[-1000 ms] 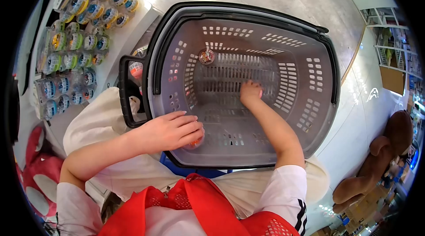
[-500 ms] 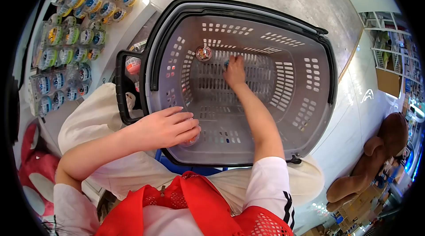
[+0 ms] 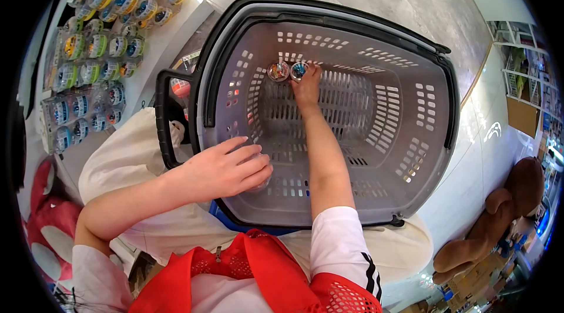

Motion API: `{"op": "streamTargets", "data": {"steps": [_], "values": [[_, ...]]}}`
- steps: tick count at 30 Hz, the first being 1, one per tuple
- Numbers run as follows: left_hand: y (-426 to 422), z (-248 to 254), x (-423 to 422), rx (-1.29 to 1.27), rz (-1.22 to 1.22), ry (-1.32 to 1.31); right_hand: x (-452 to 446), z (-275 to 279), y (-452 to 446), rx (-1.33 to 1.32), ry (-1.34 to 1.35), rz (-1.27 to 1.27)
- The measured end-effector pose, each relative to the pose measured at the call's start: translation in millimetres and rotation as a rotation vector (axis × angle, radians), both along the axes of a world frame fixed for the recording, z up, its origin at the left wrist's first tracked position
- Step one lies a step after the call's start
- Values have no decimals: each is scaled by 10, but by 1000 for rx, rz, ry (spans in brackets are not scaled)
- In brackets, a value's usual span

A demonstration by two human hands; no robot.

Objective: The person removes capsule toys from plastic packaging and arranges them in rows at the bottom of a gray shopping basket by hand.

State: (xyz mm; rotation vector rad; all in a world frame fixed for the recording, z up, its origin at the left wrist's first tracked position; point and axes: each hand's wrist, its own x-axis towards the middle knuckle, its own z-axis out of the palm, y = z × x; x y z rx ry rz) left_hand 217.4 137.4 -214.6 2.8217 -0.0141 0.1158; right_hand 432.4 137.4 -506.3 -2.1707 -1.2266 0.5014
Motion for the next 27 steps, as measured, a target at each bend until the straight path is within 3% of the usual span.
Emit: {"op": "streamTargets", "data": {"steps": [5,8,9,12,13,15,18,20,24,25,27], "values": [[159,166,92,-62,4,69,377,160,-192,51,-89,257],[190,263,135,-483,231,79,760,162,-346,100,-173,326],[207,244,150,-614,304,88,835,416,-332,-192,59,234],[204,319,231,-991,522,127,912,1129,-321,-512,895,137],[214,357,276,-1073,549,144,860,1536,-342,-501,1141,152],[206,382,322,-1043,529,139,755,2083,-394,-470,1542,341],[156,338,386,-962,533,98,449,2636,-534,-453,1480,497],[117,326,451,-939,580,95,262,2776,-669,-264,1136,688],[29,202,444,-822,541,50,195,2666,-716,-495,1099,542],[43,222,448,-684,522,9,222,2544,-719,-494,1299,424],[123,313,461,-411,477,-75,444,2043,-712,-530,1388,226]]}}
